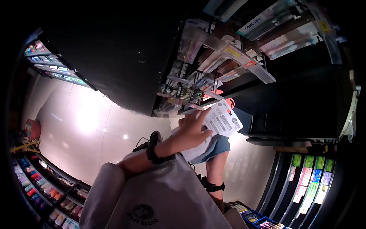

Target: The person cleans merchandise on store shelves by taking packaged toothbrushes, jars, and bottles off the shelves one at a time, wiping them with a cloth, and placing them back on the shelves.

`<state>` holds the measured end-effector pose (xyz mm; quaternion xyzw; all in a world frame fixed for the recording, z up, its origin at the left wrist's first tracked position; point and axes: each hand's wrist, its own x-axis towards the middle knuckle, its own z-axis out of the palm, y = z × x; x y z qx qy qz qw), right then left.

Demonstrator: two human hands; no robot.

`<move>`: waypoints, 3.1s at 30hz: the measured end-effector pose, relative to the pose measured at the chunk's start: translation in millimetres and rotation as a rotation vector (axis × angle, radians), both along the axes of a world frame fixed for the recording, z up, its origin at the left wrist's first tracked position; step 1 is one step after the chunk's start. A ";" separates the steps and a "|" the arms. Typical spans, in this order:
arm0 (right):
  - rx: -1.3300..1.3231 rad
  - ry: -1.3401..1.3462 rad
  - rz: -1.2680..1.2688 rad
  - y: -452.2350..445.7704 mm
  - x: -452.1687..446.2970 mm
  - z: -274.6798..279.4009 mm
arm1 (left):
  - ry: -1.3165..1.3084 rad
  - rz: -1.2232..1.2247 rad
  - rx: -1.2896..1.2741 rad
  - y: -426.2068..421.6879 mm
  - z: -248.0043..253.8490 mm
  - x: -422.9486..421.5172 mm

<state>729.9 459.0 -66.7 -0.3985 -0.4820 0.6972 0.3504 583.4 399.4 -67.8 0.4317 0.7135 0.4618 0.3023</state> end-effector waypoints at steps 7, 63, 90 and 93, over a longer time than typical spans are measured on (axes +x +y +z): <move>-0.136 0.141 -0.084 31.1 17.2 -1.2 | -0.898 -0.223 0.158 -5.6 -17.3 -21.3; 1.251 -0.843 0.546 19.0 -3.5 29.5 | -1.171 0.131 0.379 -3.1 -15.2 1.3; -0.356 0.647 0.300 0.1 2.6 1.5 | -1.093 0.116 0.425 10.3 -8.0 17.8; -0.034 0.253 0.412 2.6 -5.7 15.8 | -1.081 0.154 0.371 5.4 -10.7 14.4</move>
